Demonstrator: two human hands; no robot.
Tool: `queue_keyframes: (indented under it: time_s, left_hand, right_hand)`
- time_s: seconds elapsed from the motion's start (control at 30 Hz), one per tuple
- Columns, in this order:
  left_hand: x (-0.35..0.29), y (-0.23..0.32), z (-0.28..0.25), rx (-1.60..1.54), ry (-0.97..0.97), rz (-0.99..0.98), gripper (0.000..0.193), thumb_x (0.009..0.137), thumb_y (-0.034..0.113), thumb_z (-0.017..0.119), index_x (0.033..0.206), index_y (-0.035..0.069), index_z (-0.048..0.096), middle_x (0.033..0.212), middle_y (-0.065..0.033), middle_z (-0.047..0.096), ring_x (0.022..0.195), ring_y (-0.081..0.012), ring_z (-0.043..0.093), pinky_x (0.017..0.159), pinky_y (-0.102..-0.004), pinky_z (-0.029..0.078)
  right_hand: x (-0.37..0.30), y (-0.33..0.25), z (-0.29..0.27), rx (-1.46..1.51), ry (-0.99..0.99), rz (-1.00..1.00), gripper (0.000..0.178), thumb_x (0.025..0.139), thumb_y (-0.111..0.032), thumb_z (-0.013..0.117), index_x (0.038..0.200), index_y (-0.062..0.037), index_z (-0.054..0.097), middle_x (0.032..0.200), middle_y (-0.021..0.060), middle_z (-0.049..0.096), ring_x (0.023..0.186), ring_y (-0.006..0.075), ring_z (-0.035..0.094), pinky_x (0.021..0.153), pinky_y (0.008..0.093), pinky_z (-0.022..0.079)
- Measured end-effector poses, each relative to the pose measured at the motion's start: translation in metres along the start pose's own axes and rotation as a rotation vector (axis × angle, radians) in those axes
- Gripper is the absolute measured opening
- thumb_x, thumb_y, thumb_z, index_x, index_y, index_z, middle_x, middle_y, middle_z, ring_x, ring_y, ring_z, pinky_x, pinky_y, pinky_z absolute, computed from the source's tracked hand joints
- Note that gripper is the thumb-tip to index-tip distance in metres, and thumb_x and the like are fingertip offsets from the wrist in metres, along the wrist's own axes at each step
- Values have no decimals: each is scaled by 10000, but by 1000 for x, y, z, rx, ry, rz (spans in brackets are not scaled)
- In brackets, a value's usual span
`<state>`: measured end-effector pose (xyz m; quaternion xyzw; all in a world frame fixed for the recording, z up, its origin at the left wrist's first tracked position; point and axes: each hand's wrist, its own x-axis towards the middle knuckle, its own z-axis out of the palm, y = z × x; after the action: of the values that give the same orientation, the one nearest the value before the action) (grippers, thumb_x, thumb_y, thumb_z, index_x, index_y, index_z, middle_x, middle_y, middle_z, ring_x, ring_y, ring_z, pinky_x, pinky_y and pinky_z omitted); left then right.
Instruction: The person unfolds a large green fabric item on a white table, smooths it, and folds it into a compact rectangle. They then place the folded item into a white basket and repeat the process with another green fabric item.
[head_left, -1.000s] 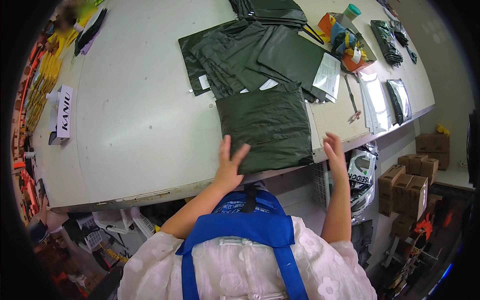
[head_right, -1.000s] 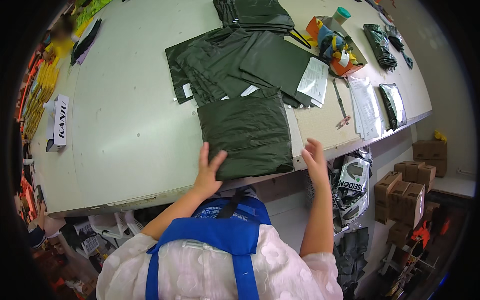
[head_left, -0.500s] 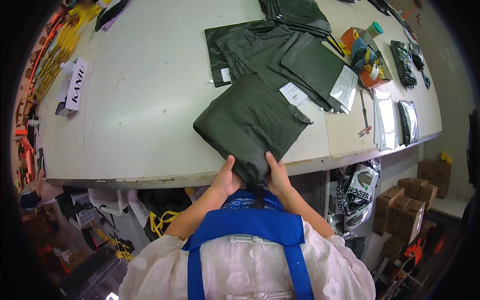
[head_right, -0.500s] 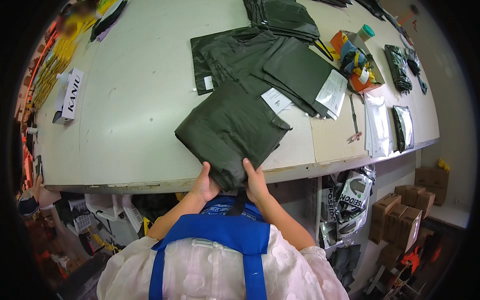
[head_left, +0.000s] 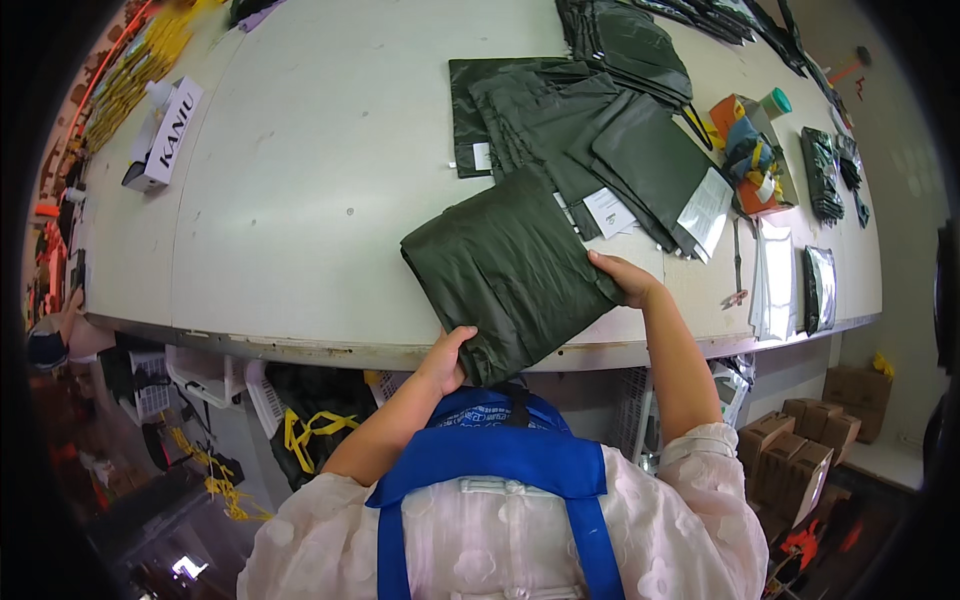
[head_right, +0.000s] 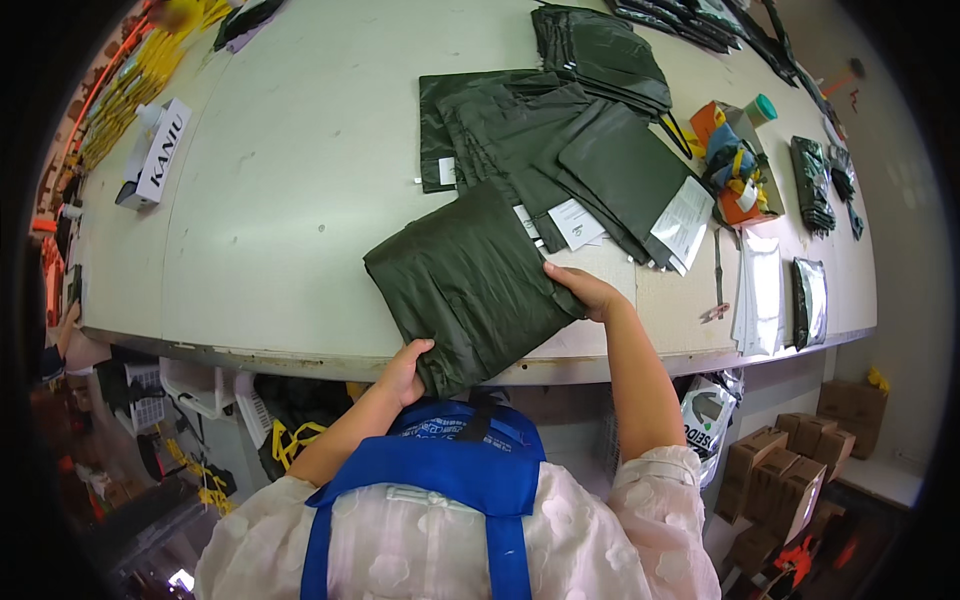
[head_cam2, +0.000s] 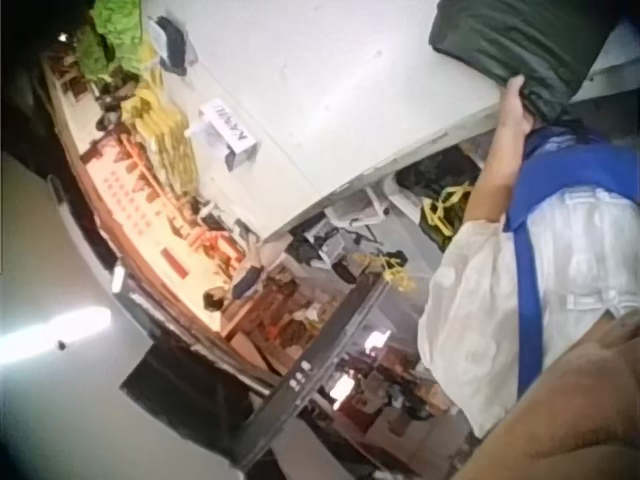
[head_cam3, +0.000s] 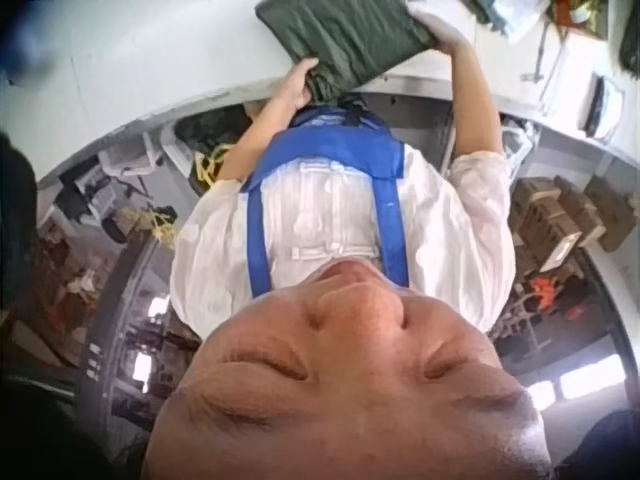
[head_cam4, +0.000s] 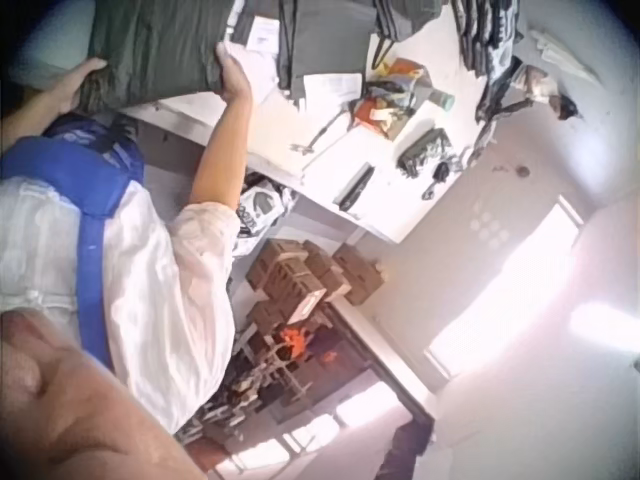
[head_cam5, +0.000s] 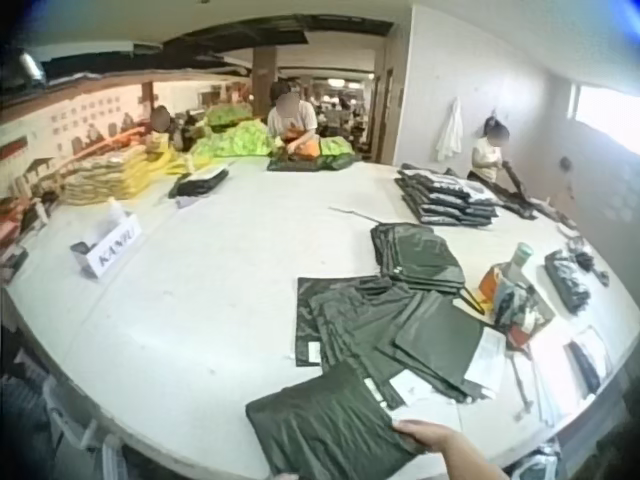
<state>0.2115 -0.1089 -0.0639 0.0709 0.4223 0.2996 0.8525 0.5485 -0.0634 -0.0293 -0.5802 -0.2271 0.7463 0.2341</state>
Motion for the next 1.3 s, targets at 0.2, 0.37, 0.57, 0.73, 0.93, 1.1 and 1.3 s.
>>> queue_keyframes:
  time_s: [0.2, 0.37, 0.57, 0.73, 0.93, 1.1, 1.3]
  left_hand:
    - [1, 0, -7, -116, -47, -156, 490, 890, 213, 544, 1290, -47, 432, 1259, -175, 542, 1124, -305, 562, 968, -460, 467]
    - [-12, 17, 6, 130, -8, -158, 465, 892, 177, 569, 1296, -18, 448, 1235, -155, 564, 1112, -283, 571, 943, -432, 480]
    - [-10, -4, 7, 592, 100, 44, 476, 878, 109, 599, 1310, -17, 446, 1244, -143, 560, 1093, -244, 565, 920, -358, 467]
    - [32, -53, -9, 482, 202, 232, 458, 894, 144, 594, 1305, -10, 461, 1232, -126, 572, 1064, -219, 566, 908, -329, 462]
    - [-3, -22, 44, 137, -43, -169, 386, 949, 344, 522, 1269, 131, 499, 1226, -28, 553, 1060, -151, 550, 858, -339, 477]
    - [-13, -9, 33, 334, -171, -277, 456, 958, 384, 498, 1330, 126, 456, 1278, -36, 511, 1115, -150, 503, 938, -354, 428]
    - [-18, 124, 44, 762, -551, -353, 362, 964, 242, 517, 1221, -8, 568, 1106, -175, 626, 936, -219, 648, 848, -354, 536]
  right_hand:
    - [-2, 4, 16, 12, -134, -41, 771, 814, -423, 700, 1341, 59, 409, 1263, 179, 551, 1079, 234, 599, 949, 337, 474]
    - [6, 20, 13, 171, -236, 1, 728, 773, -238, 726, 1351, 53, 392, 1252, 171, 555, 1095, 241, 587, 957, 360, 467]
    - [2, 1, 57, -869, 146, -279, 541, 727, -89, 657, 1233, -34, 474, 1074, 200, 633, 959, 339, 633, 838, 425, 504]
    - [-31, -9, 139, -1253, 349, -450, 670, 681, -145, 622, 1281, 35, 385, 980, 274, 605, 897, 432, 593, 784, 473, 481]
    - [-52, 24, 176, -1667, 460, -605, 1251, 465, -589, 811, 1352, 134, 304, 1267, 290, 460, 1095, 429, 482, 981, 521, 326]
    - [-36, 31, 176, -1665, 555, -527, 1100, 557, -415, 803, 1366, 124, 288, 1249, 263, 475, 1102, 401, 486, 1013, 518, 312]
    - [-34, 31, 136, -1365, 599, -289, 985, 586, -259, 791, 1372, 76, 301, 1062, 184, 591, 977, 351, 584, 888, 428, 435]
